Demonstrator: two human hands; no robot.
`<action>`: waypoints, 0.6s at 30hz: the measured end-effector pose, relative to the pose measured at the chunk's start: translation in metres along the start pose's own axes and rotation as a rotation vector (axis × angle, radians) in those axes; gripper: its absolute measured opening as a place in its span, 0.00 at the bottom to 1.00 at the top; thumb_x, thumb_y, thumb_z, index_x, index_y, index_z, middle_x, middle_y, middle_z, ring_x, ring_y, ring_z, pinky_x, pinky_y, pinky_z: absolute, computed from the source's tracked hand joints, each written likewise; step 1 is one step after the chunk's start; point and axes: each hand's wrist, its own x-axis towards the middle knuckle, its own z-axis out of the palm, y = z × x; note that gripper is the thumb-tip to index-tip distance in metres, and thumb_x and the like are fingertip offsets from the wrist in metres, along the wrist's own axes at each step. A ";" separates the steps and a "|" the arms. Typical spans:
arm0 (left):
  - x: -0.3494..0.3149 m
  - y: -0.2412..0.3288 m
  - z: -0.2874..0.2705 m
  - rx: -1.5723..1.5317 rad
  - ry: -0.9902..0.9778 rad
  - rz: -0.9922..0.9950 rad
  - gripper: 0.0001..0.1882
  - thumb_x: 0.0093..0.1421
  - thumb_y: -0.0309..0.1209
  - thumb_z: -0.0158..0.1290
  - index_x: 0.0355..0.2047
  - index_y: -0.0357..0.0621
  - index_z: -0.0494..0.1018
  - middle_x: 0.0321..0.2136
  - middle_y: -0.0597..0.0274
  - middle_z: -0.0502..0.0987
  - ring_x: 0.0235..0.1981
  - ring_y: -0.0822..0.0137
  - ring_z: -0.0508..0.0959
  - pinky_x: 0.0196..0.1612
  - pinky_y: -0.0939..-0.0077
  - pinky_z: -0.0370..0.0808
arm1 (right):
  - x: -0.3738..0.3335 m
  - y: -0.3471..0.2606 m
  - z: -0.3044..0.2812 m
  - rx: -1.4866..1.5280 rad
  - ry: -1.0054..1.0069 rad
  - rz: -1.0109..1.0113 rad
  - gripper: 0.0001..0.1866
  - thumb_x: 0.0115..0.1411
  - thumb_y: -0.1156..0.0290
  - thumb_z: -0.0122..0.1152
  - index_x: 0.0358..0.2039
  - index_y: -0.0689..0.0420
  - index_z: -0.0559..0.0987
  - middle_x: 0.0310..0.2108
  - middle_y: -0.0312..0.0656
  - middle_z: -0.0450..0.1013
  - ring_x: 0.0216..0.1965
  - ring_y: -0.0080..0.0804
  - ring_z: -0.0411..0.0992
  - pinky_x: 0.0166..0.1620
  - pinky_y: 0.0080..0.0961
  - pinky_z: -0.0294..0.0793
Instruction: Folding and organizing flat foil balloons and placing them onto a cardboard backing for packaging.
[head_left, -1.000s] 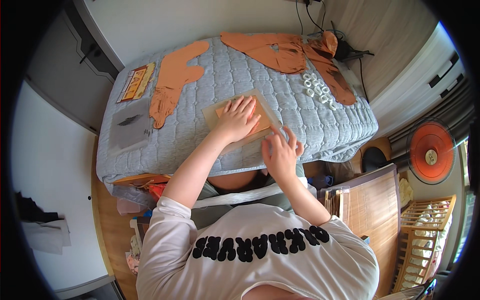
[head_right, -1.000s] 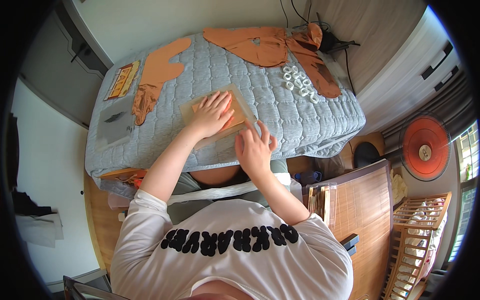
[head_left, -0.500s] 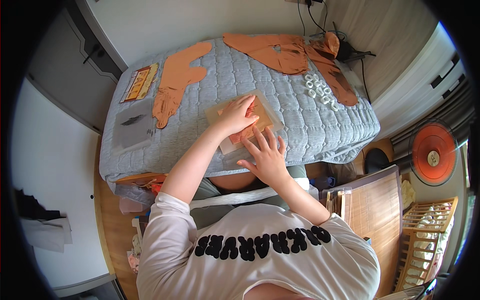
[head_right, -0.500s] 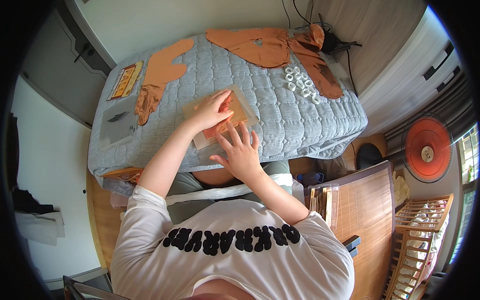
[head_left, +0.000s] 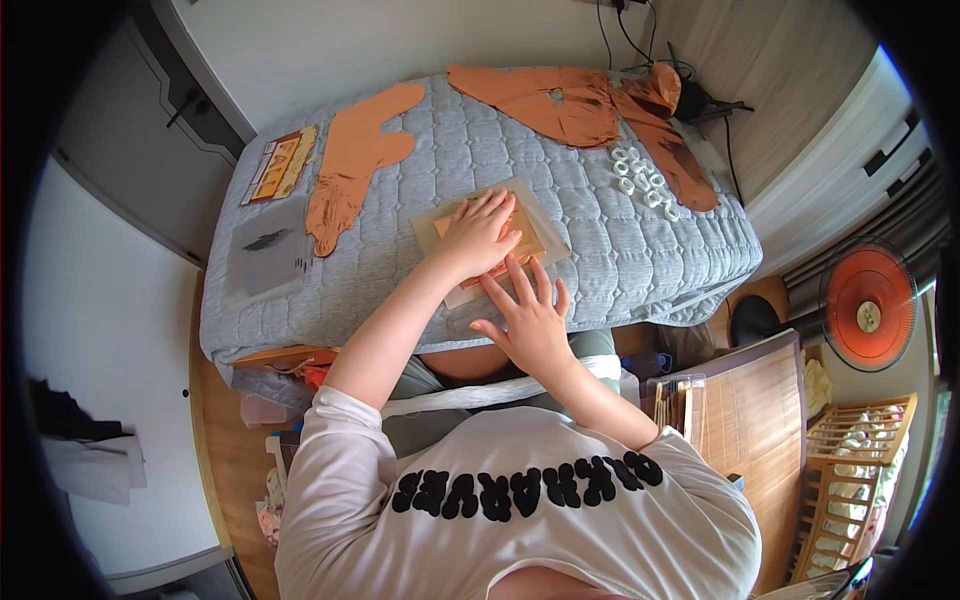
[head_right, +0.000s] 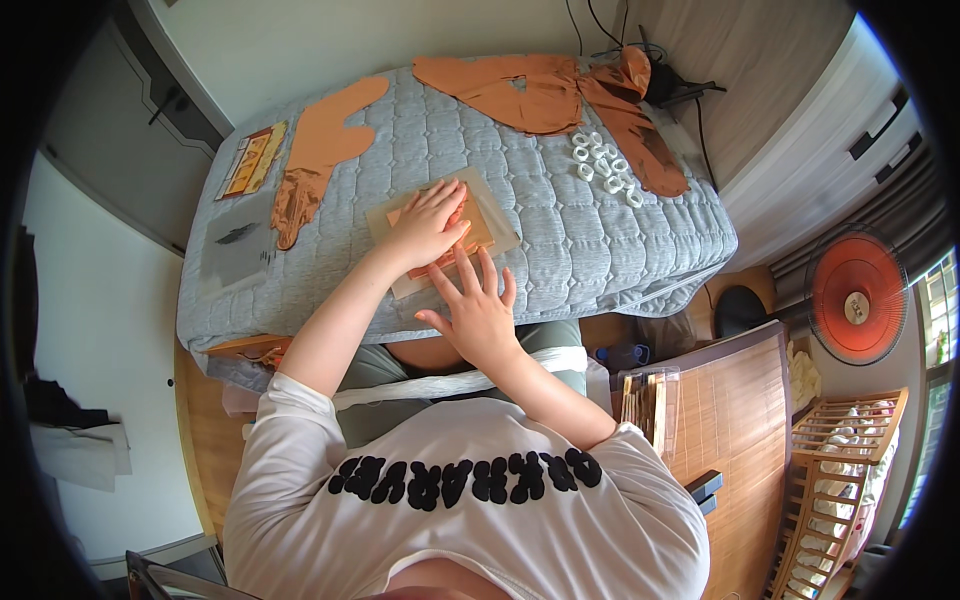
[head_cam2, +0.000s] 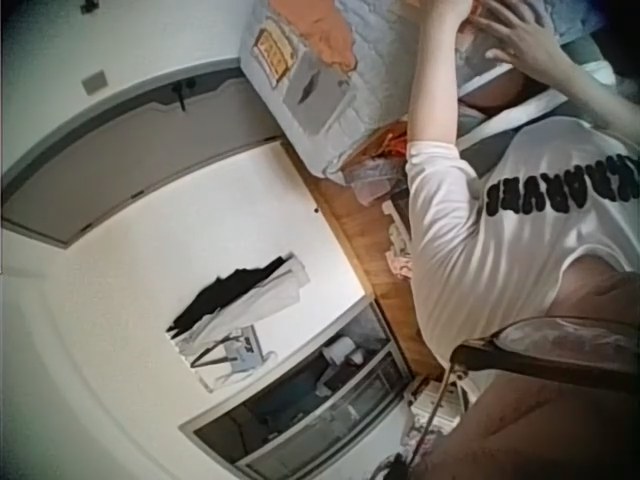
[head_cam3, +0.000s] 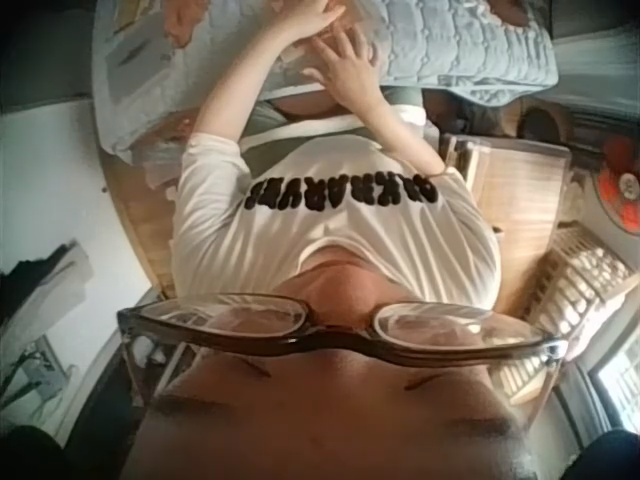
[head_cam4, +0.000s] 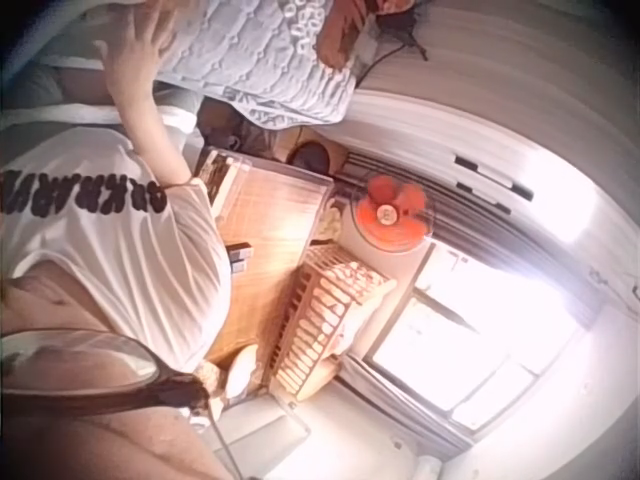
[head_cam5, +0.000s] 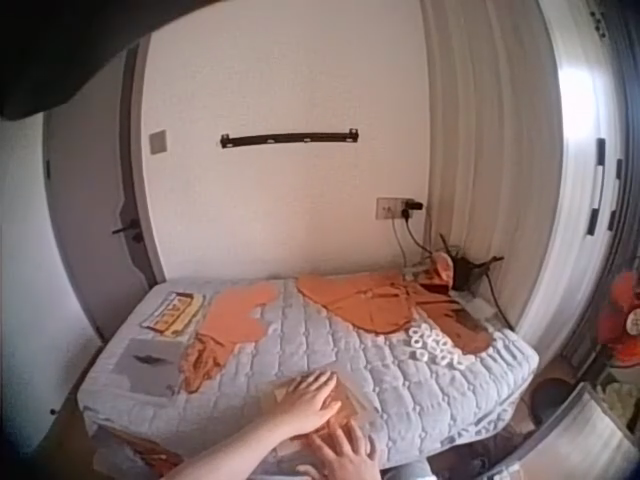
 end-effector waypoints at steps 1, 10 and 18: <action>0.000 0.000 0.001 0.000 0.000 0.001 0.37 0.68 0.51 0.48 0.72 0.44 0.57 0.73 0.56 0.56 0.75 0.56 0.52 0.74 0.48 0.47 | 0.000 0.000 0.000 0.000 0.006 -0.001 0.34 0.61 0.34 0.55 0.65 0.33 0.73 0.71 0.43 0.58 0.70 0.52 0.53 0.66 0.65 0.46; -0.012 0.005 0.007 0.104 0.059 0.036 0.39 0.70 0.54 0.44 0.74 0.45 0.53 0.74 0.56 0.54 0.75 0.56 0.51 0.74 0.47 0.46 | -0.003 0.022 -0.011 0.301 0.044 -0.020 0.25 0.61 0.53 0.67 0.56 0.46 0.79 0.64 0.43 0.68 0.64 0.46 0.65 0.66 0.54 0.52; -0.014 0.013 0.003 0.224 0.067 0.026 0.46 0.65 0.62 0.47 0.74 0.44 0.52 0.74 0.55 0.54 0.75 0.56 0.51 0.74 0.47 0.47 | 0.013 0.072 -0.022 0.172 0.196 -0.084 0.20 0.61 0.66 0.65 0.54 0.51 0.80 0.58 0.41 0.74 0.64 0.40 0.68 0.64 0.45 0.59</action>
